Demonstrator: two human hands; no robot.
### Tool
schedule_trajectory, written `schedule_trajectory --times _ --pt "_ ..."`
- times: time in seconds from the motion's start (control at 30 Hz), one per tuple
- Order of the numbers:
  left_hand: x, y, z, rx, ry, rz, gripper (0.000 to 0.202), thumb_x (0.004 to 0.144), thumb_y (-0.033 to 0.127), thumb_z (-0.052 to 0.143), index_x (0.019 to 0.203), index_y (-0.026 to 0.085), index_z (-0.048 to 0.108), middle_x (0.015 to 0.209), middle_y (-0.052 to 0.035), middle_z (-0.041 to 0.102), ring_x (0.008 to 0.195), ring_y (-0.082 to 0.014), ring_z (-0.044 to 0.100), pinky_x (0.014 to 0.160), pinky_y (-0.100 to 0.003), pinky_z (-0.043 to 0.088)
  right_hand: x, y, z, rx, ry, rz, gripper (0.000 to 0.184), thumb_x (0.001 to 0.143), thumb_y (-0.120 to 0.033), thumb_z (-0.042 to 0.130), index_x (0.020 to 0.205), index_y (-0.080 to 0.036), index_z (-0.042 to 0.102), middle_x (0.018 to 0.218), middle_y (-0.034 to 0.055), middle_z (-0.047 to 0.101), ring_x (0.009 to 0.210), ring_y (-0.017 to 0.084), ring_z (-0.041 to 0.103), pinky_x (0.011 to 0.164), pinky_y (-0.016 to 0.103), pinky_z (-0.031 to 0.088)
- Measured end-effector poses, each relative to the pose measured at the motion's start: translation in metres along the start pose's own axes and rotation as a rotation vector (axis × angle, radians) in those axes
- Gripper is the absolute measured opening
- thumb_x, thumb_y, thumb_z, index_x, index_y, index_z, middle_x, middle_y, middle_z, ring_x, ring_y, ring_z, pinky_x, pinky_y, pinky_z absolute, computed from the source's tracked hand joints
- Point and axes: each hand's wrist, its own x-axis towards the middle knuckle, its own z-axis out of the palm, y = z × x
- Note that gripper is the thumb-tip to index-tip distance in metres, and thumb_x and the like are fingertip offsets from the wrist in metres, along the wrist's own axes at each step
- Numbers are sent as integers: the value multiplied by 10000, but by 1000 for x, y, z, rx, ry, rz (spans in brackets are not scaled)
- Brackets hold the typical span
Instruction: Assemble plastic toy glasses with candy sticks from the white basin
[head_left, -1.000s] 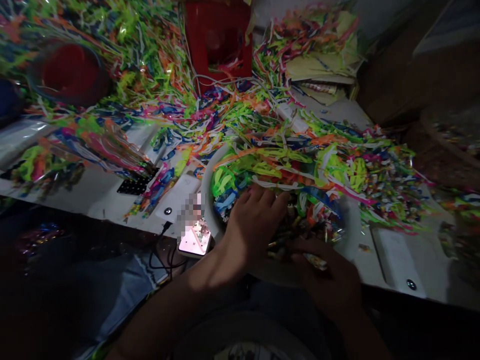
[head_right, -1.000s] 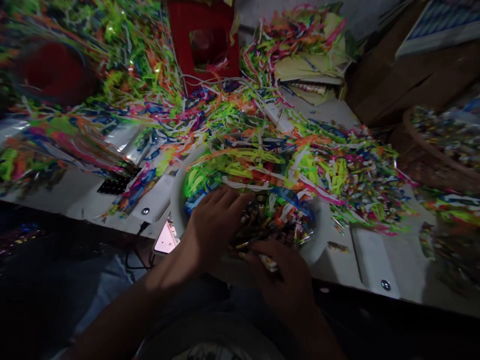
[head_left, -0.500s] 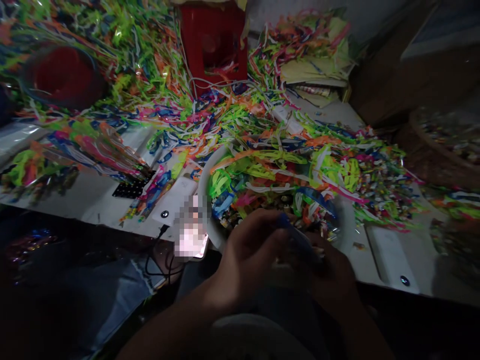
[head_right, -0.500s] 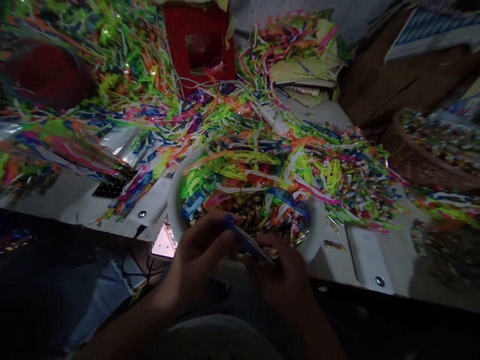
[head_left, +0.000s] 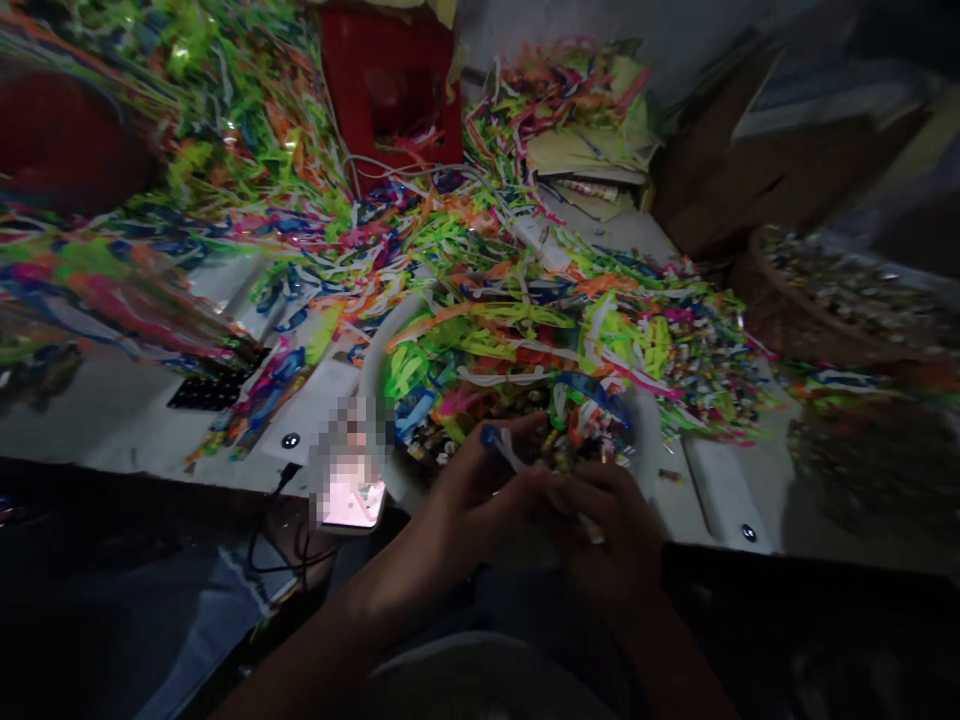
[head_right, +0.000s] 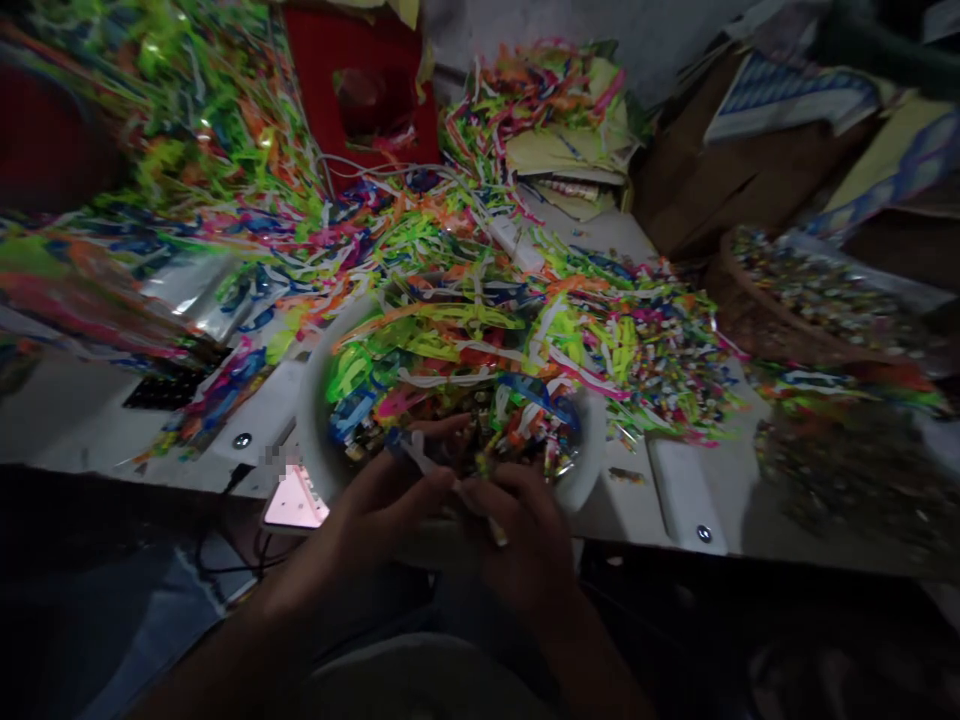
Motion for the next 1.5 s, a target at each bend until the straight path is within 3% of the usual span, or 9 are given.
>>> schedule_trajectory --times 0.07,0.2,0.4,0.53,0.67,0.77,0.97,1.3,1.5 --pt "3 0 -1 -34 0 -76 432 847 378 586 1256 239 555 1202 -55 623 1120 -224 560 953 -318 445 -2 0 -1 35 -22 10 228 836 -314 614 1038 -292 511 925 39 570 858 193 611 709 331 518" --pt "5 3 -4 -149 -4 -140 476 855 416 562 1281 205 528 1140 -81 651 1030 -234 615 874 -322 498 -3 4 -4 273 79 235 509 761 -636 569 1094 -265 468 879 42 557 862 223 600 743 362 515" --pt "4 -2 -2 -209 118 -120 497 859 425 550 1306 224 462 1188 -88 612 968 -210 635 754 -290 543 -10 1 2 456 110 488 272 853 -450 555 1086 -315 515 977 17 586 824 161 606 741 293 520" --pt "7 -5 -3 -146 46 -94 519 752 332 708 1218 185 533 1116 -84 652 964 -211 634 767 -267 528 -12 -2 2 556 96 567 403 809 -544 576 1111 -279 536 959 29 605 816 172 616 715 288 520" --pt "6 2 -3 -148 45 -154 476 815 331 647 1250 190 515 1104 -81 676 969 -200 636 816 -272 502 -5 2 -7 455 172 432 328 896 -515 453 936 -238 625 789 16 565 721 151 569 651 268 467" --pt "4 2 -2 -217 77 -131 526 843 318 616 1324 196 445 1080 -79 691 984 -199 637 844 -279 493 -2 1 -13 387 96 286 351 900 -509 445 790 -221 611 863 38 573 821 178 580 717 290 470" --pt "5 -7 0 -280 96 -78 544 846 325 609 1340 205 414 1095 -107 688 891 -205 676 663 -242 539 -11 -12 -16 193 -82 241 220 913 -410 488 1003 -233 583 813 3 640 715 126 610 622 201 465" --pt "5 -4 3 -269 177 -67 578 806 310 655 1316 156 432 1014 -118 714 723 -152 682 581 -191 528 -8 -19 -10 59 -88 109 93 880 -281 543 941 -213 564 721 -2 625 638 120 566 589 220 446" --pt "6 -3 1 -214 155 -69 536 804 326 655 1283 166 475 1025 -106 711 762 -164 685 615 -204 535 -11 -20 -12 37 -85 101 114 861 -235 557 970 -202 574 754 12 656 664 124 604 617 221 463"
